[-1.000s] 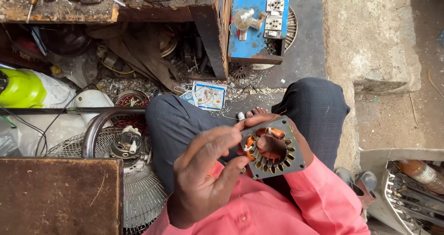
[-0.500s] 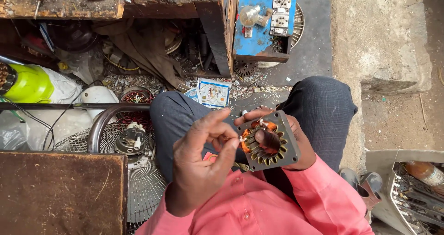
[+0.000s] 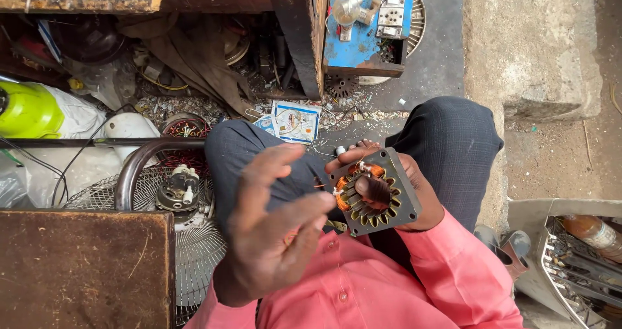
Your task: Repairing or rewinding the coils of a fan motor stator.
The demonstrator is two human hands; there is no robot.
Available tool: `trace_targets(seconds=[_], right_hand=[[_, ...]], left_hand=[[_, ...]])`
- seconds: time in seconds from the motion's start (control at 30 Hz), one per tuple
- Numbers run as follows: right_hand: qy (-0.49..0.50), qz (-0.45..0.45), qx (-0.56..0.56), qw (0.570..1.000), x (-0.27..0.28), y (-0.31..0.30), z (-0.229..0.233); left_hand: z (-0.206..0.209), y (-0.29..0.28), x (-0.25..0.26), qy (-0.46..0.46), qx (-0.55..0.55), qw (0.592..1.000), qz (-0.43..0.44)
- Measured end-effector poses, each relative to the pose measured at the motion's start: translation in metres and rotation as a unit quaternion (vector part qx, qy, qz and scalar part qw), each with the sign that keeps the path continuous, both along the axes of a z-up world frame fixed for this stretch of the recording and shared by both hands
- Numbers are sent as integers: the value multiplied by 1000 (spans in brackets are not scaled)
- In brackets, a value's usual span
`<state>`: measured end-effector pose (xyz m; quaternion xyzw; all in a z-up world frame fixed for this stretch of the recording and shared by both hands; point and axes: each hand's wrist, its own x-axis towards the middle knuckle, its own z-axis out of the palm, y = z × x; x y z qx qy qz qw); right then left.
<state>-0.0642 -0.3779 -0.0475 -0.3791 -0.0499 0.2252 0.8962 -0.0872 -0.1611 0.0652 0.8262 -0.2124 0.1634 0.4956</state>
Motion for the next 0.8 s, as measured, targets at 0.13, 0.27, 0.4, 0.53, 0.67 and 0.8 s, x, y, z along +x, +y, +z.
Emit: trace_targets(seconds=[0.13, 0.27, 0.4, 0.53, 0.67, 0.8], right_hand=[[-49, -7, -72, 996, -1, -1, -3], [-183, -30, -206, 961, 3, -1, 7], [-185, -26, -193, 963, 1, -6, -13], [-189, -37, -213, 958, 1, -6, -12], [-185, -35, -220, 957, 1, -7, -13], [-118, -22, -158, 980, 0, -2, 2]], left_hand=[[-6, -4, 2, -40, 74, 996, -13], [-14, -11, 9, 28, -1, 999, -37], [-16, -24, 11, 21, 20, 999, -30], [-20, -26, 9, 53, 17, 998, -2], [-24, -23, 7, 64, -29, 998, -7], [-29, -9, 5, 196, -139, 970, -35]])
